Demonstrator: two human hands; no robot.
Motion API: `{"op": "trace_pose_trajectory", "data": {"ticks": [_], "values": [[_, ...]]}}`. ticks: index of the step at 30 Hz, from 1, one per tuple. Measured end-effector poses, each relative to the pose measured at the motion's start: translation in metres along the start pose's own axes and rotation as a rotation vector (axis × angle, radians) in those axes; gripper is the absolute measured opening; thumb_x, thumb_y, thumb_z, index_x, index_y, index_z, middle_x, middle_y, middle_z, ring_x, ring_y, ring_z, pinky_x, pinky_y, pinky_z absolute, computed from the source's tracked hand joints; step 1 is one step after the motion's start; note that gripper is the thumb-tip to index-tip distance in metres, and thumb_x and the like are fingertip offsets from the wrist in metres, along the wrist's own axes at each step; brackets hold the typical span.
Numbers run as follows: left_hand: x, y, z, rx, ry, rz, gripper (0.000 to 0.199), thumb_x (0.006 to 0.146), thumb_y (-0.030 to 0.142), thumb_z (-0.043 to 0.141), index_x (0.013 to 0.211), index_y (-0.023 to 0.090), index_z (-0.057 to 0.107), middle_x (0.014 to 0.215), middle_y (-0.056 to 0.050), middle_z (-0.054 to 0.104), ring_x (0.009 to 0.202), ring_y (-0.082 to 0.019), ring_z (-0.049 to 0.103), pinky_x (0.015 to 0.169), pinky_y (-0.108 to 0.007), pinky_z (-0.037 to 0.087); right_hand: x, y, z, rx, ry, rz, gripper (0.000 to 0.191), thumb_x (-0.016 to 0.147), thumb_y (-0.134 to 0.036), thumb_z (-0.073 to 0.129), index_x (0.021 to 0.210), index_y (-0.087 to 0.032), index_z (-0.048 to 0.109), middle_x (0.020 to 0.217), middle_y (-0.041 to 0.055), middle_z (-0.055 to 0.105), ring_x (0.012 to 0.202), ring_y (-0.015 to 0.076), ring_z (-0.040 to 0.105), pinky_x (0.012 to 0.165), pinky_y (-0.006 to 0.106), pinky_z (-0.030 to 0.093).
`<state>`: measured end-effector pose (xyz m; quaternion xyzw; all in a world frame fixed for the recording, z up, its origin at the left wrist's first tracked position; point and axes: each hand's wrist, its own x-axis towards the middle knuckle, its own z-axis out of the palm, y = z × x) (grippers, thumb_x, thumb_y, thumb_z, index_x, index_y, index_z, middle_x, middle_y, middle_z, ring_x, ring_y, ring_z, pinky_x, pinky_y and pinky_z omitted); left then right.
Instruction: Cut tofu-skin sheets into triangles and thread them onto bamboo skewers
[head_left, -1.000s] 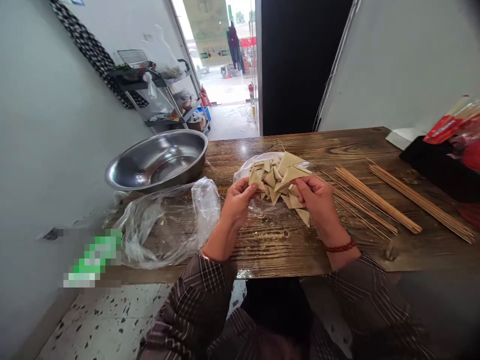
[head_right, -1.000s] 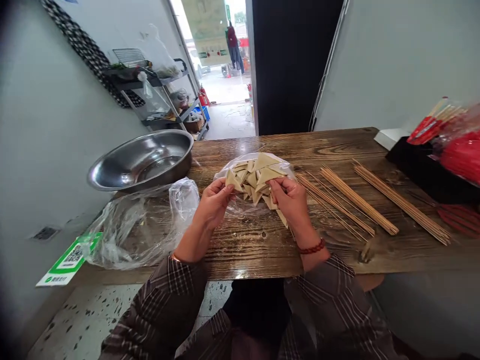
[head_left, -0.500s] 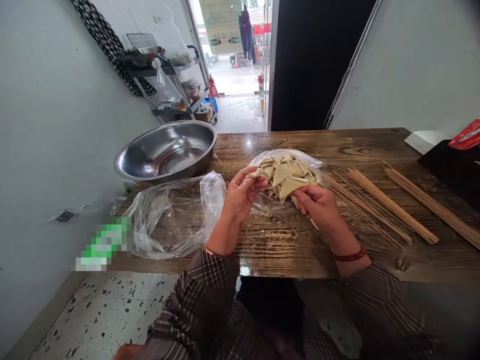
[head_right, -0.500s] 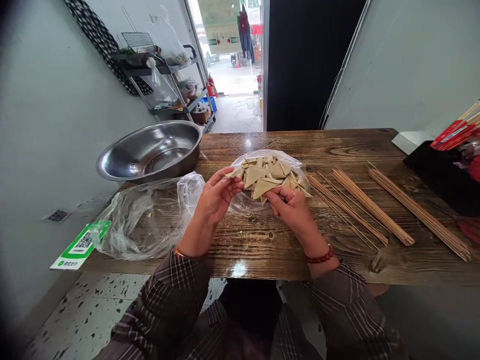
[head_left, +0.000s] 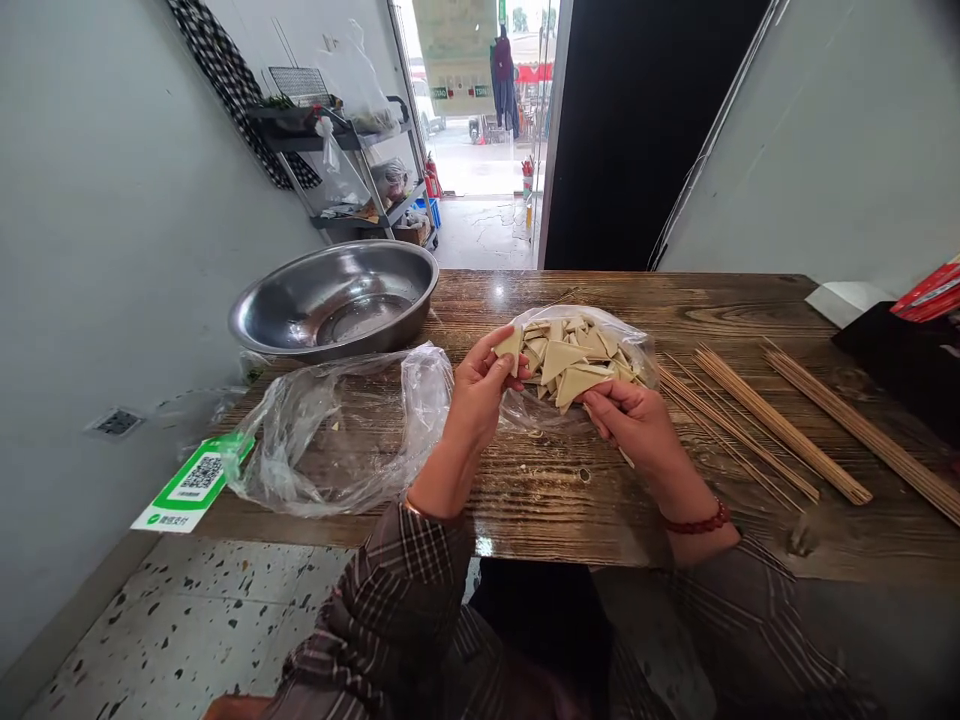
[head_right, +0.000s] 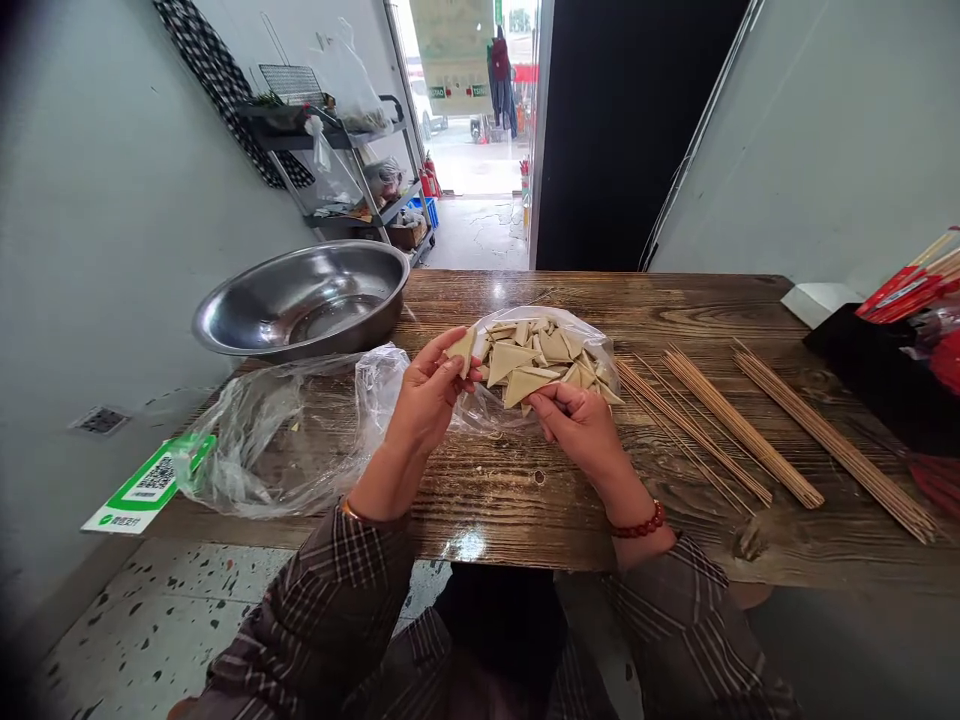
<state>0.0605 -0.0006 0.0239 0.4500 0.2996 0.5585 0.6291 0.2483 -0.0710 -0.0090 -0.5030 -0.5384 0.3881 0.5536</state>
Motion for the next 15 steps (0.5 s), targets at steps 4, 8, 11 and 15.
{"op": "trace_pose_trajectory", "data": {"ticks": [4,8,11,15], "values": [[0.003,-0.001,-0.001,-0.107,-0.049,-0.058,0.044,0.073,0.016,0.064,0.117,0.014,0.064,0.084,-0.005,0.072,0.071,-0.014,0.068,0.069,-0.027,0.052,0.001,-0.007,0.001,-0.004,-0.012,-0.004,0.029,0.085,-0.043,0.066,0.081,-0.015,0.071,0.046,-0.0057,0.049,0.041,0.0074,0.04,0.044,0.023,0.027],[0.004,-0.002,-0.001,-0.132,-0.062,-0.047,0.05,0.068,0.011,0.069,0.118,0.015,0.061,0.089,-0.005,0.074,0.079,-0.015,0.071,0.078,-0.029,0.055,0.001,-0.014,0.003,-0.005,-0.007,0.019,0.03,0.083,-0.044,0.066,0.078,-0.015,0.07,0.044,-0.0056,0.047,0.041,0.0076,0.038,0.043,0.023,0.026],[0.004,-0.003,-0.003,-0.075,-0.023,-0.036,0.037,0.072,0.024,0.076,0.106,0.017,0.064,0.082,-0.003,0.073,0.069,-0.013,0.069,0.064,-0.024,0.051,0.0,-0.013,0.003,-0.01,-0.003,0.033,0.031,0.083,-0.045,0.066,0.078,-0.015,0.069,0.045,-0.0052,0.048,0.042,0.0078,0.038,0.043,0.023,0.026],[0.007,-0.004,-0.008,0.024,0.06,0.02,0.028,0.073,0.036,0.08,0.075,0.014,0.063,0.061,0.004,0.058,0.048,-0.003,0.049,0.045,-0.016,0.033,0.0,-0.007,0.001,-0.03,-0.019,0.039,0.031,0.084,-0.045,0.066,0.078,-0.015,0.07,0.045,-0.0047,0.049,0.043,0.0077,0.038,0.043,0.023,0.026]]}}
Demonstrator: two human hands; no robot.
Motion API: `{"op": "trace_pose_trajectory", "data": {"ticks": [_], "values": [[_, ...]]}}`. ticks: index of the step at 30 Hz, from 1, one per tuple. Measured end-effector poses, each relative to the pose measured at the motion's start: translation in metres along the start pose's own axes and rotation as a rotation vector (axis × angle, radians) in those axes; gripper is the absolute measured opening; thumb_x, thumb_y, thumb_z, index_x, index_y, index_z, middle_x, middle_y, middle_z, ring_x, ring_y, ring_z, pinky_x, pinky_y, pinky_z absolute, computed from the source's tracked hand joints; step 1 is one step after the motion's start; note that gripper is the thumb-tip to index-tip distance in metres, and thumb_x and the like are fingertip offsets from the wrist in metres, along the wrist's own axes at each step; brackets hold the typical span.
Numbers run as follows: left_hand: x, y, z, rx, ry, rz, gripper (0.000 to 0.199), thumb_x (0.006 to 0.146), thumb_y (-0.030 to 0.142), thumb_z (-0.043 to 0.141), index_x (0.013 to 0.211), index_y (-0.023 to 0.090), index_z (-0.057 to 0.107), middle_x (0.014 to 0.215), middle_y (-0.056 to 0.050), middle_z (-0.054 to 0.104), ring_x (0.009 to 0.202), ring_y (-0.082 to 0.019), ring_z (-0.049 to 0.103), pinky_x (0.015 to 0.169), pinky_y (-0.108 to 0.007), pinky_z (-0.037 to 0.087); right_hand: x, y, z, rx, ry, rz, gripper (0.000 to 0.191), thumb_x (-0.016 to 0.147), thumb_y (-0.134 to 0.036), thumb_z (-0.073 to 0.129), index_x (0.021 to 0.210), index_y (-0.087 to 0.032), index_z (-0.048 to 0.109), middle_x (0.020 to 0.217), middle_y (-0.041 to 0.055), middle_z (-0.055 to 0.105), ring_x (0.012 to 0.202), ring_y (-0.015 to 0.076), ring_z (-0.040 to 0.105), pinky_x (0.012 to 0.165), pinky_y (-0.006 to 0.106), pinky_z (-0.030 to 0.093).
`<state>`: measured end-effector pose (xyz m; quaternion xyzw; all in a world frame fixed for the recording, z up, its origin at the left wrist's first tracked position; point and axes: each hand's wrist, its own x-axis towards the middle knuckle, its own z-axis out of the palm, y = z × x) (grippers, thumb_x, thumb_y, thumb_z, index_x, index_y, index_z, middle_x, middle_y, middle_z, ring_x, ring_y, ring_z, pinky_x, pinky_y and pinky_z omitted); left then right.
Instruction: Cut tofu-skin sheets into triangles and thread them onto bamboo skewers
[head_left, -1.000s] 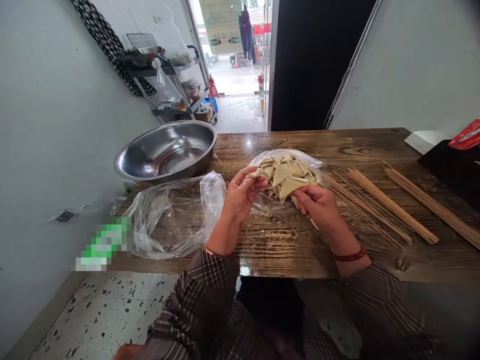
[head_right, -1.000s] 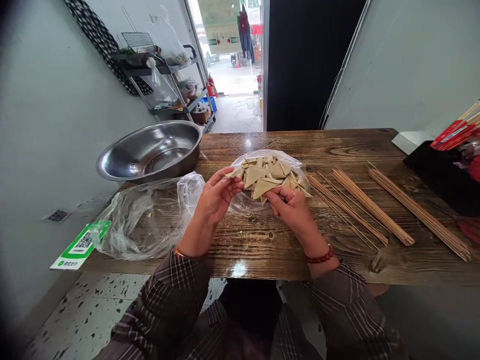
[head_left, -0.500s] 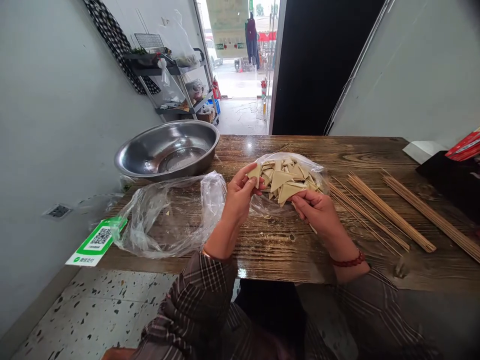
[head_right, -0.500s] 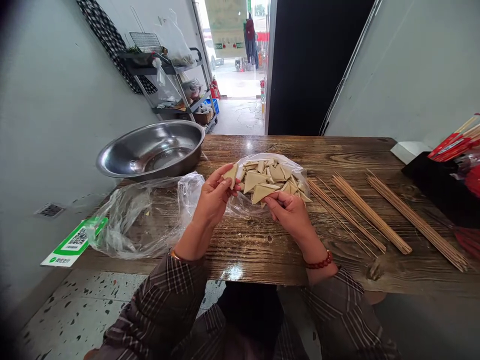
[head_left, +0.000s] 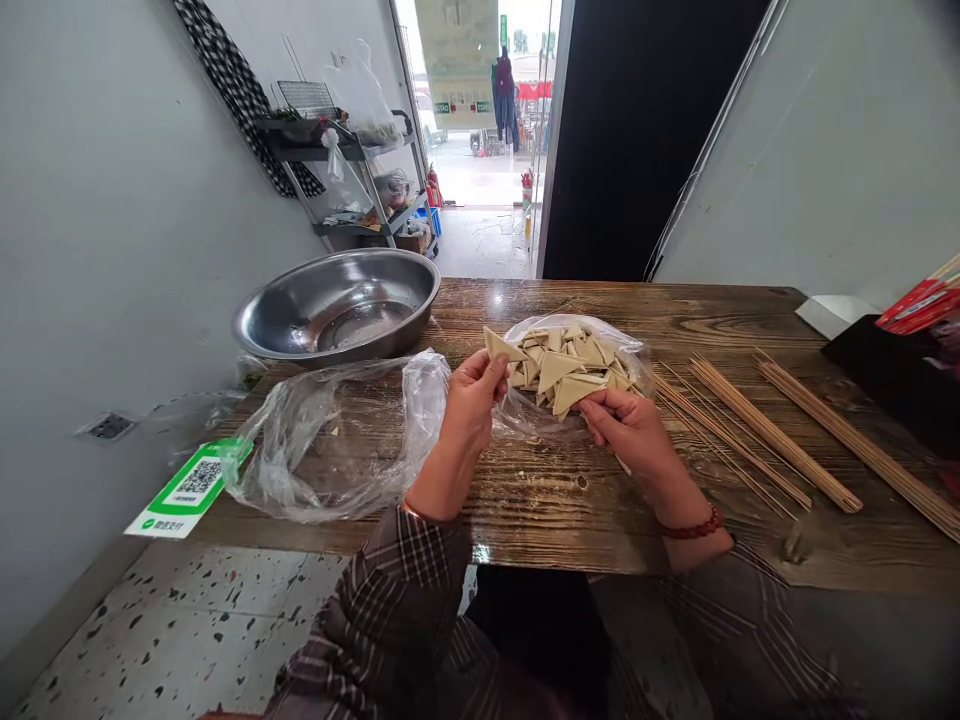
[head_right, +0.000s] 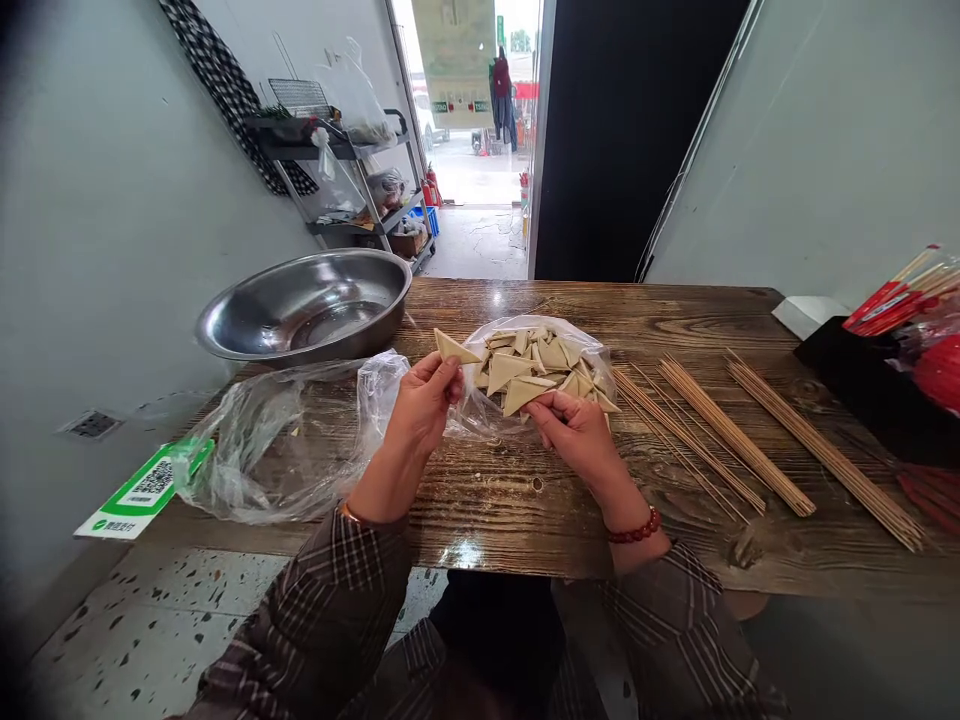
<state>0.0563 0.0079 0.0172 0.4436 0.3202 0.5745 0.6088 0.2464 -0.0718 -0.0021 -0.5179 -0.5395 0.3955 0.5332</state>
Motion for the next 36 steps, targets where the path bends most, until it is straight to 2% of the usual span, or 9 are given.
{"op": "trace_pose_trajectory", "data": {"ticks": [1,3,5,7,12,18,20,26,36], "values": [[0.0005,-0.0003,-0.0005,0.009,0.019,0.008,0.028,0.072,0.035,0.081,0.073,0.014,0.063,0.06,0.005,0.055,0.049,-0.003,0.047,0.046,-0.016,0.033,0.0001,0.0008,-0.0004,-0.008,-0.007,0.002,0.031,0.084,-0.045,0.065,0.078,-0.015,0.07,0.045,-0.0047,0.048,0.042,0.0077,0.037,0.043,0.023,0.026],[0.0008,-0.0004,-0.0001,-0.014,0.028,-0.013,0.027,0.073,0.034,0.081,0.077,0.014,0.063,0.068,0.003,0.059,0.057,-0.005,0.054,0.052,-0.016,0.041,0.0,0.0011,-0.0009,-0.027,-0.028,0.001,0.031,0.085,-0.045,0.064,0.079,-0.015,0.07,0.045,-0.0048,0.048,0.042,0.0076,0.037,0.043,0.023,0.026],[0.0004,0.0003,0.0013,-0.07,-0.005,-0.065,0.027,0.076,0.034,0.078,0.084,0.015,0.061,0.083,-0.001,0.066,0.068,-0.009,0.063,0.063,-0.021,0.05,-0.0004,-0.0003,-0.0007,-0.044,-0.05,-0.01,0.031,0.085,-0.044,0.064,0.08,-0.014,0.071,0.045,-0.0051,0.048,0.042,0.0076,0.037,0.043,0.023,0.026],[-0.0003,0.0014,0.0024,-0.095,-0.037,-0.092,0.026,0.078,0.033,0.074,0.087,0.016,0.057,0.087,-0.002,0.068,0.07,-0.011,0.066,0.064,-0.023,0.052,-0.0011,-0.0023,0.0,-0.052,-0.062,-0.022,0.031,0.085,-0.044,0.064,0.081,-0.014,0.071,0.045,-0.0053,0.047,0.042,0.0077,0.038,0.044,0.023,0.027],[-0.0007,0.003,0.0021,-0.026,-0.008,-0.037,0.035,0.074,0.025,0.077,0.101,0.016,0.056,0.075,0.0,0.069,0.053,-0.007,0.055,0.043,-0.016,0.029,-0.0019,-0.0047,0.0017,-0.108,-0.076,-0.019,0.03,0.085,-0.043,0.063,0.078,-0.014,0.069,0.045,-0.0056,0.047,0.042,0.0079,0.038,0.045,0.023,0.028],[0.0004,0.0026,0.0013,-0.065,0.023,-0.036,0.023,0.071,0.026,0.079,0.082,0.012,0.064,0.084,-0.006,0.071,0.054,-0.004,0.051,0.041,-0.016,0.025,-0.0021,-0.0045,0.001,-0.161,-0.101,-0.026,0.03,0.085,-0.043,0.062,0.079,-0.015,0.069,0.046,-0.0051,0.048,0.043,0.0086,0.04,0.045,0.023,0.029],[0.0004,0.0031,0.001,-0.082,0.024,-0.052,0.022,0.072,0.027,0.078,0.085,0.011,0.068,0.082,-0.005,0.071,0.052,-0.003,0.048,0.04,-0.016,0.024,-0.0032,-0.0051,0.0013,-0.177,-0.105,-0.02,0.029,0.086,-0.042,0.061,0.078,-0.016,0.069,0.046,-0.0051,0.048,0.043,0.0088,0.039,0.045,0.023,0.029],[-0.0007,0.0053,-0.0014,-0.167,0.089,-0.15,0.044,0.073,0.027,0.079,0.112,0.012,0.065,0.075,-0.006,0.074,0.06,-0.01,0.064,0.052,-0.018,0.041,-0.0049,-0.0027,0.0021,-0.241,-0.15,-0.032,0.029,0.087,-0.042,0.061,0.079,-0.016,0.07,0.047,-0.0043,0.05,0.044,0.0093,0.041,0.046,0.024,0.031],[-0.0008,0.0032,-0.0022,-0.222,0.085,-0.192,0.027,0.081,0.018,0.07,0.106,0.01,0.066,0.074,-0.008,0.075,0.058,-0.012,0.067,0.06,-0.023,0.052,-0.006,0.0,0.0025,-0.276,-0.192,-0.022,0.032,0.089,-0.044,0.061,0.085,-0.015,0.073,0.049,-0.0041,0.049,0.046,0.0094,0.041,0.047,0.023,0.03]]}}
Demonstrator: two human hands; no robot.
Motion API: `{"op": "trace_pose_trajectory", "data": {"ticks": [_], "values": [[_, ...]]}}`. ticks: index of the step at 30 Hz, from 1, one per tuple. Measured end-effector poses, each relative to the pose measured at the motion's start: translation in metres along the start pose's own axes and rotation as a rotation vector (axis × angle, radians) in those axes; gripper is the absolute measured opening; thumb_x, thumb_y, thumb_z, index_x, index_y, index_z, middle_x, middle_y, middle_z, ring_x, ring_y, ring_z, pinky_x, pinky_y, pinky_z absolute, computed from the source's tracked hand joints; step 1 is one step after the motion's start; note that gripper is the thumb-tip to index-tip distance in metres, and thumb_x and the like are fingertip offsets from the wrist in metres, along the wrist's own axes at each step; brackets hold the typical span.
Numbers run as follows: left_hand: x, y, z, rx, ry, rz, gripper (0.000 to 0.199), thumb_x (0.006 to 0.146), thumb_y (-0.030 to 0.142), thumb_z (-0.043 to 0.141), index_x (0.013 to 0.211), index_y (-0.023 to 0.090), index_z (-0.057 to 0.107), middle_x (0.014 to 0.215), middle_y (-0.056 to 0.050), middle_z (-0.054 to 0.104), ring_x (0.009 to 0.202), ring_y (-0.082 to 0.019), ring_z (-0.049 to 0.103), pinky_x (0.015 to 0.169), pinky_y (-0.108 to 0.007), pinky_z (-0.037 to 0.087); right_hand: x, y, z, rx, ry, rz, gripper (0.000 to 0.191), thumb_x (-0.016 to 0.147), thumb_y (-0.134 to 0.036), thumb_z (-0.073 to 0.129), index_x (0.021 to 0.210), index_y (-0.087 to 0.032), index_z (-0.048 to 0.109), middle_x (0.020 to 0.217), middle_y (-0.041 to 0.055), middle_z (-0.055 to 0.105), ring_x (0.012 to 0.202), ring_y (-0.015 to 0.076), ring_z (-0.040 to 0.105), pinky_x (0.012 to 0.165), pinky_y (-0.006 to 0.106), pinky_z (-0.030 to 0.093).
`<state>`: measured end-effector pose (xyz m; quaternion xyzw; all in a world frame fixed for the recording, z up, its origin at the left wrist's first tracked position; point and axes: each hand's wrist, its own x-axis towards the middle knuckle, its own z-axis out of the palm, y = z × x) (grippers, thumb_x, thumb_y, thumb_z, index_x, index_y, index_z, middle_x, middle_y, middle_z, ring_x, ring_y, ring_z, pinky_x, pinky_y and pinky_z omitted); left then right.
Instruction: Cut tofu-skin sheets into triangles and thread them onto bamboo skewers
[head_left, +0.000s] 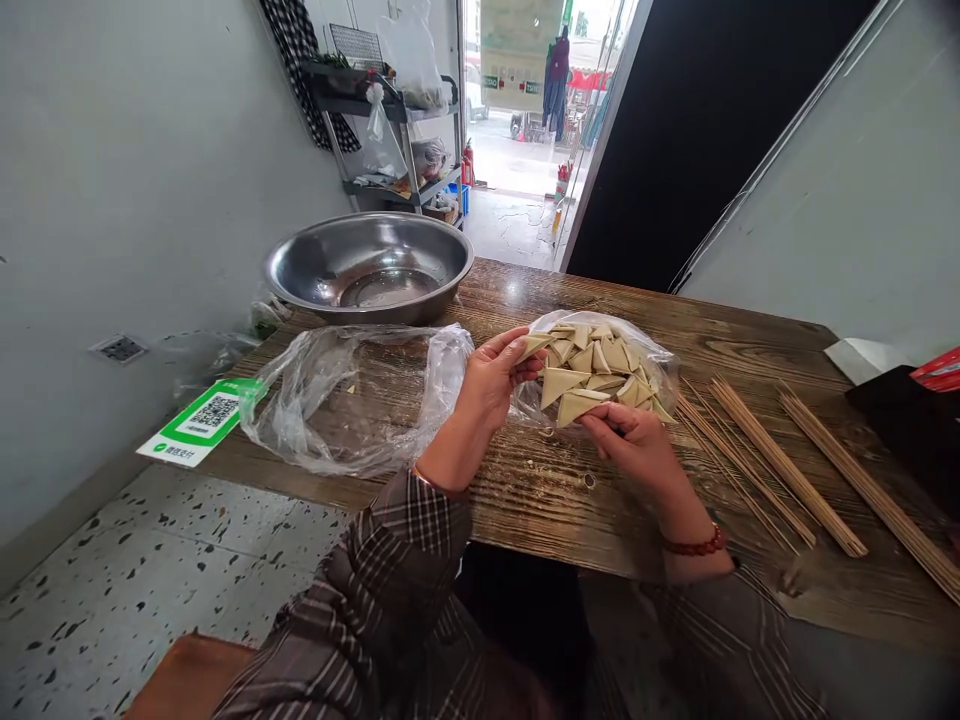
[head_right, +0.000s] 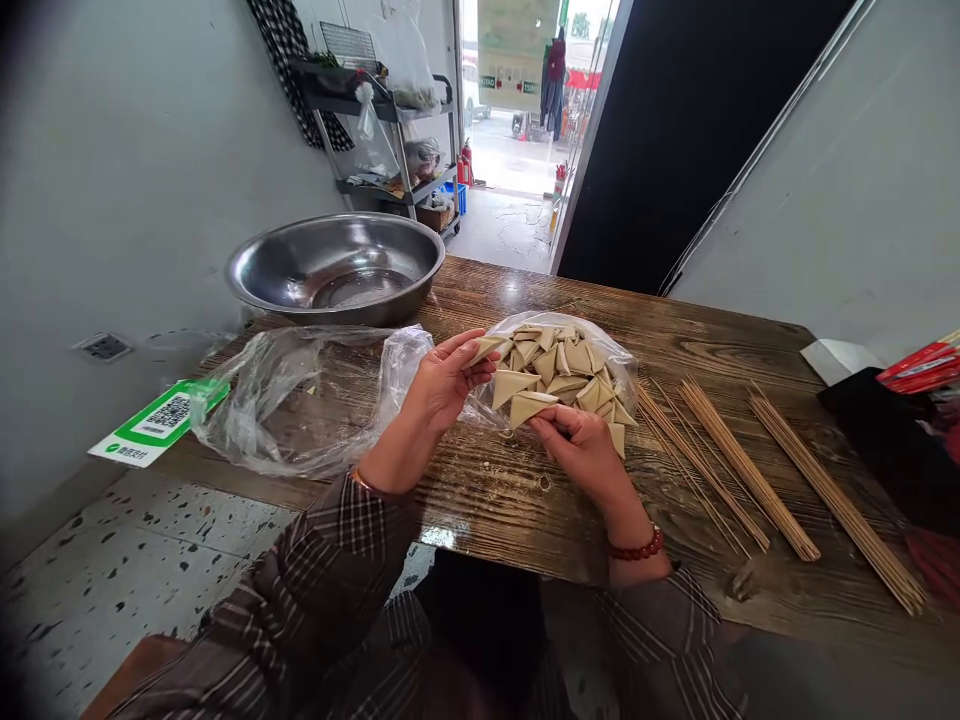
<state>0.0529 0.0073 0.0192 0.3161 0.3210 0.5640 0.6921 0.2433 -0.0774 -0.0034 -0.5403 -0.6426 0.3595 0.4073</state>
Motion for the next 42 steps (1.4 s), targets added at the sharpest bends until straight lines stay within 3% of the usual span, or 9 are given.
{"op": "trace_pose_trajectory", "data": {"ticks": [8,21,33,42], "values": [[-0.001,-0.001,-0.001,0.004,-0.014,0.007,0.032,0.076,0.026,0.077,0.104,0.013,0.068,0.076,-0.006,0.075,0.061,-0.012,0.067,0.063,-0.024,0.052,-0.001,0.003,0.002,-0.003,-0.002,-0.012,0.032,0.089,-0.045,0.06,0.084,-0.016,0.073,0.051,-0.0032,0.049,0.048,0.0097,0.039,0.046,0.024,0.03],[0.0,-0.002,0.0,0.004,-0.006,0.011,0.034,0.077,0.024,0.077,0.107,0.012,0.067,0.077,-0.008,0.076,0.063,-0.013,0.069,0.064,-0.024,0.054,0.001,0.005,0.001,-0.048,-0.013,-0.018,0.032,0.091,-0.044,0.058,0.085,-0.015,0.072,0.05,-0.004,0.05,0.047,0.0098,0.041,0.048,0.024,0.029],[0.003,-0.011,-0.002,0.095,-0.036,0.127,0.049,0.065,0.037,0.086,0.106,0.016,0.069,0.08,-0.005,0.076,0.066,-0.012,0.069,0.065,-0.023,0.052,0.001,0.004,0.005,-0.032,0.057,-0.018,0.032,0.09,-0.044,0.058,0.079,-0.017,0.07,0.048,-0.004,0.05,0.046,0.0103,0.04,0.048,0.025,0.031],[0.0,-0.013,0.001,0.125,-0.009,0.14,0.04,0.07,0.031,0.082,0.104,0.016,0.069,0.079,-0.003,0.076,0.069,-0.012,0.069,0.066,-0.022,0.049,0.002,0.005,0.01,-0.052,0.101,-0.037,0.033,0.091,-0.044,0.057,0.073,-0.017,0.066,0.049,-0.0042,0.048,0.048,0.0102,0.04,0.05,0.025,0.031]]}}
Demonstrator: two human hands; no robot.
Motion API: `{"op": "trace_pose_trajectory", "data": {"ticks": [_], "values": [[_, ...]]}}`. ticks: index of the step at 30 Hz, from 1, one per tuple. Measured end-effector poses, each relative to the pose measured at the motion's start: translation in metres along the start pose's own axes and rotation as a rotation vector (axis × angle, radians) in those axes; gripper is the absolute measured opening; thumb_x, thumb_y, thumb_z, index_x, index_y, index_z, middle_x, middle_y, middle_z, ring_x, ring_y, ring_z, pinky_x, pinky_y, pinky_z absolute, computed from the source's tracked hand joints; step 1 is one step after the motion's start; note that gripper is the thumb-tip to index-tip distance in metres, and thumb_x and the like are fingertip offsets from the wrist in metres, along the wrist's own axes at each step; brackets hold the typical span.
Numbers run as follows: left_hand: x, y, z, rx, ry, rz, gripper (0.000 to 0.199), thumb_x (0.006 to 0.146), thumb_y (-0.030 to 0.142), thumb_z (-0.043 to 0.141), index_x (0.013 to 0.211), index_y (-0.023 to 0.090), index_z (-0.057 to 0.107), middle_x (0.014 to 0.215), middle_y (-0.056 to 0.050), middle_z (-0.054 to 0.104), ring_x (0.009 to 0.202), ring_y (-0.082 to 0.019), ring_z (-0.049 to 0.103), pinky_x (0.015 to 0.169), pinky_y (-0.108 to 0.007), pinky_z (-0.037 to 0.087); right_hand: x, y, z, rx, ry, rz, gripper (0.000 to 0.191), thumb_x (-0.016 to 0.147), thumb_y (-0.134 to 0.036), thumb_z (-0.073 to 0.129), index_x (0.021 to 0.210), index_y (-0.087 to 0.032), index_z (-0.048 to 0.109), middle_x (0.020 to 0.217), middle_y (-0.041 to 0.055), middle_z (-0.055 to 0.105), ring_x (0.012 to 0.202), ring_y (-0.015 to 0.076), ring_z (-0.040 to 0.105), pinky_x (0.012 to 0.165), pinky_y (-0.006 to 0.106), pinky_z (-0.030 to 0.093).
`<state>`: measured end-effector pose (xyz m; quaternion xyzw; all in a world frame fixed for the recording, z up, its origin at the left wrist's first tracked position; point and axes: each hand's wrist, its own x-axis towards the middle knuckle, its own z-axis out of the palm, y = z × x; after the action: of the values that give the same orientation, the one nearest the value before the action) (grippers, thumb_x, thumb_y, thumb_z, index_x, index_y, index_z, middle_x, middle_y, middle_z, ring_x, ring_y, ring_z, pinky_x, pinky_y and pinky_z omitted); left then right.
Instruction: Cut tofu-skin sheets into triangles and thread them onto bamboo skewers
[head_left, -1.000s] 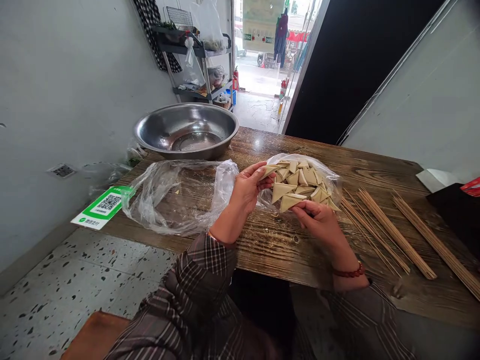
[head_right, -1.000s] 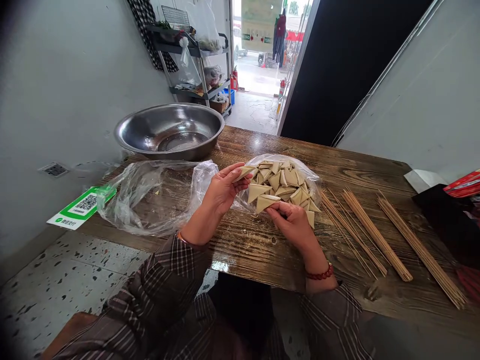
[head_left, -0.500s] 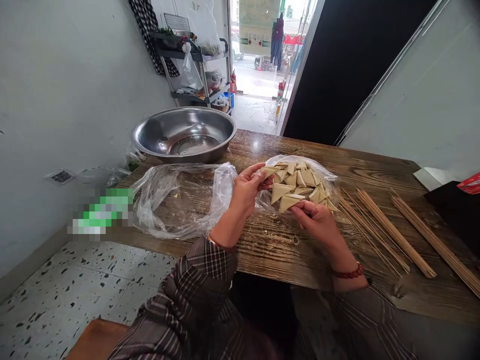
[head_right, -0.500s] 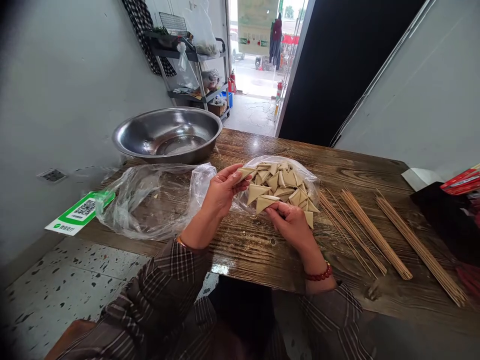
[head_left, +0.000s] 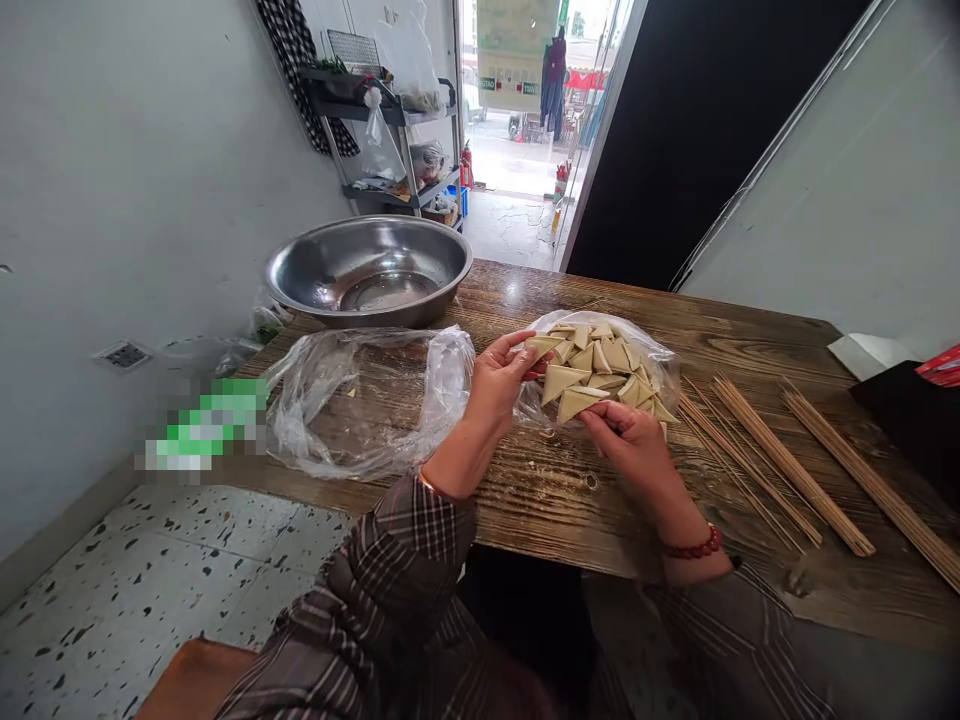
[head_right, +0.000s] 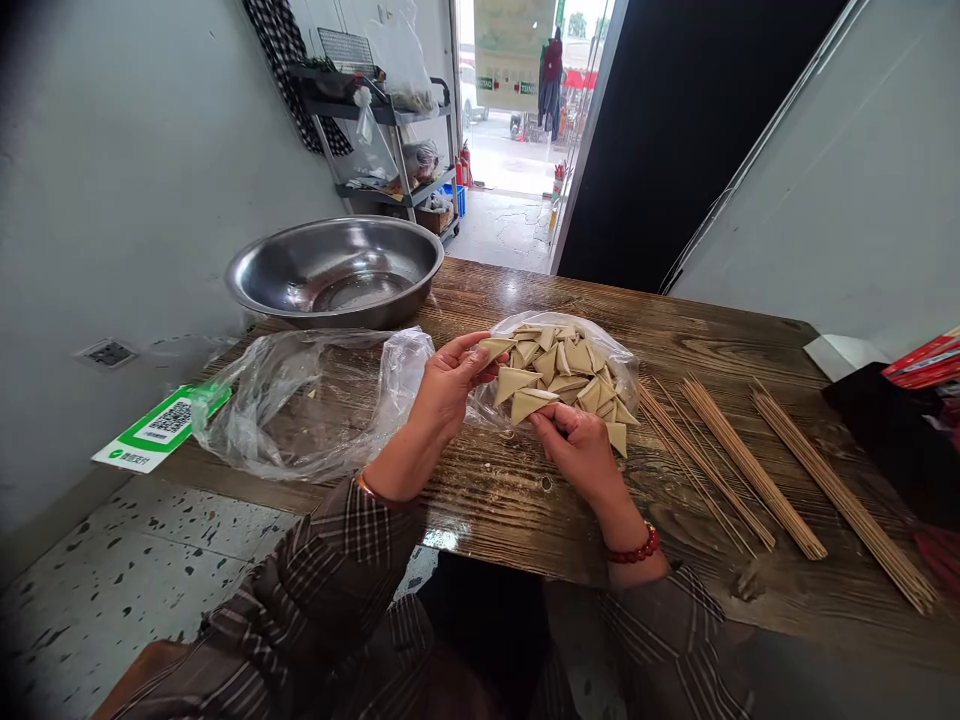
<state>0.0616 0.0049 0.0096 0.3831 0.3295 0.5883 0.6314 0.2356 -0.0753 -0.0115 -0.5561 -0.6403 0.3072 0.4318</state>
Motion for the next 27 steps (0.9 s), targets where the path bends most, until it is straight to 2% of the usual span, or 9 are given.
{"op": "trace_pose_trajectory", "data": {"ticks": [6,12,20,24,27], "values": [[-0.0016,-0.0014,0.0008,0.02,-0.002,-0.017,0.036,0.071,0.031,0.081,0.103,0.017,0.07,0.082,-0.004,0.076,0.075,-0.013,0.07,0.068,-0.022,0.046,-0.0014,0.0003,-0.0003,-0.026,0.016,-0.007,0.033,0.091,-0.043,0.058,0.07,-0.018,0.062,0.049,-0.004,0.049,0.048,0.0109,0.041,0.05,0.025,0.032],[-0.0031,-0.0023,0.0036,0.017,-0.006,-0.015,0.035,0.07,0.03,0.082,0.1,0.017,0.072,0.079,-0.004,0.076,0.073,-0.014,0.069,0.068,-0.023,0.046,-0.0004,0.0006,0.0032,-0.058,0.04,-0.033,0.03,0.091,-0.041,0.058,0.071,-0.019,0.064,0.05,-0.0038,0.05,0.049,0.0113,0.042,0.05,0.025,0.032],[-0.004,-0.0042,0.005,-0.034,-0.032,-0.016,0.044,0.065,0.037,0.085,0.101,0.016,0.071,0.077,-0.003,0.075,0.07,-0.014,0.067,0.072,-0.025,0.048,-0.0006,0.0035,0.004,-0.071,0.057,-0.021,0.031,0.091,-0.041,0.058,0.073,-0.018,0.066,0.049,-0.0037,0.05,0.047,0.0112,0.043,0.049,0.025,0.032],[-0.002,-0.0025,0.0024,-0.062,-0.01,-0.017,0.051,0.068,0.038,0.084,0.113,0.019,0.068,0.088,-0.003,0.075,0.072,-0.013,0.066,0.07,-0.025,0.048,-0.0017,0.0022,0.0029,-0.075,0.07,-0.025,0.03,0.091,-0.042,0.058,0.076,-0.018,0.069,0.049,-0.0039,0.052,0.046,0.011,0.043,0.049,0.025,0.033],[-0.0021,-0.0007,0.0025,-0.111,-0.05,-0.034,0.048,0.069,0.047,0.083,0.104,0.017,0.071,0.096,-0.005,0.075,0.077,-0.013,0.066,0.068,-0.024,0.048,-0.003,0.0009,0.0029,-0.086,0.073,-0.022,0.03,0.091,-0.041,0.059,0.076,-0.017,0.069,0.048,-0.0042,0.052,0.046,0.0107,0.043,0.049,0.025,0.034]]}}
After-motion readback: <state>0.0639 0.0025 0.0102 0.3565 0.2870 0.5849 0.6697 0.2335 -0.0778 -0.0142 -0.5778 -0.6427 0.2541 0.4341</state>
